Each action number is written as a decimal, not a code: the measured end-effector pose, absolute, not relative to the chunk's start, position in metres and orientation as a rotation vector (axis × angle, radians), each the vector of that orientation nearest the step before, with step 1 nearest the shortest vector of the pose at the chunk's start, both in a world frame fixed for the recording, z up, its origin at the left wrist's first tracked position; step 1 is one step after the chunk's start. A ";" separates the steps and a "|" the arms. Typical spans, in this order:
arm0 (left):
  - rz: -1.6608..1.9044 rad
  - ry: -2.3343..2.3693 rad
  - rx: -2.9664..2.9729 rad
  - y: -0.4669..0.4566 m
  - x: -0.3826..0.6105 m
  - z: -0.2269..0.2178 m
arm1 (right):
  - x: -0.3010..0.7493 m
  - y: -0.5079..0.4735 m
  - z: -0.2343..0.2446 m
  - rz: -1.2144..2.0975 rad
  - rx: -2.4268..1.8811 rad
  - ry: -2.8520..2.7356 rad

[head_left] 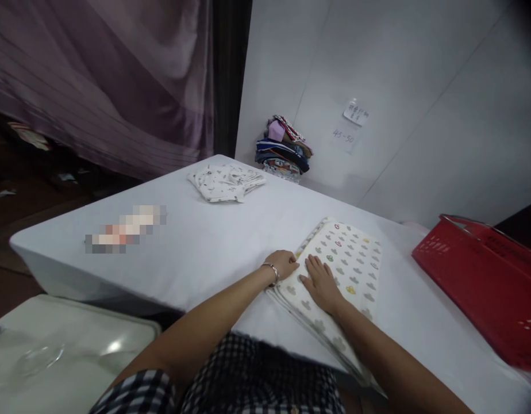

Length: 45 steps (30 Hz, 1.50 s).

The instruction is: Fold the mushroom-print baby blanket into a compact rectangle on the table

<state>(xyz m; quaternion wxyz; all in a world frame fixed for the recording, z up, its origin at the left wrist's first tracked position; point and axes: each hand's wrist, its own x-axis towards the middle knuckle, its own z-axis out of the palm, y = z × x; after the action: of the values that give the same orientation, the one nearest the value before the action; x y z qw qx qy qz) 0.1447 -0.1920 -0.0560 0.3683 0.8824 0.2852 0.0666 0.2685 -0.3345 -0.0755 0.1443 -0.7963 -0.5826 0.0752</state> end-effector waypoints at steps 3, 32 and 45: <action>0.298 0.626 2.096 -0.194 0.144 -0.069 | 0.267 -0.334 -0.086 0.120 -2.350 -1.760; 0.232 0.659 2.080 -0.197 0.143 -0.077 | 0.309 -0.280 -0.040 0.664 -2.245 -0.909; 0.070 0.806 2.124 -0.190 0.147 -0.066 | 0.301 -0.282 -0.049 0.795 -1.975 -0.722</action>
<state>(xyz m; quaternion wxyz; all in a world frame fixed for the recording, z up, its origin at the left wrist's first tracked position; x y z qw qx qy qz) 0.1468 -0.1901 -0.0662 0.4210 0.8477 0.3217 0.0278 0.3010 -0.2818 -0.0485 0.4323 -0.7923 -0.2895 0.3189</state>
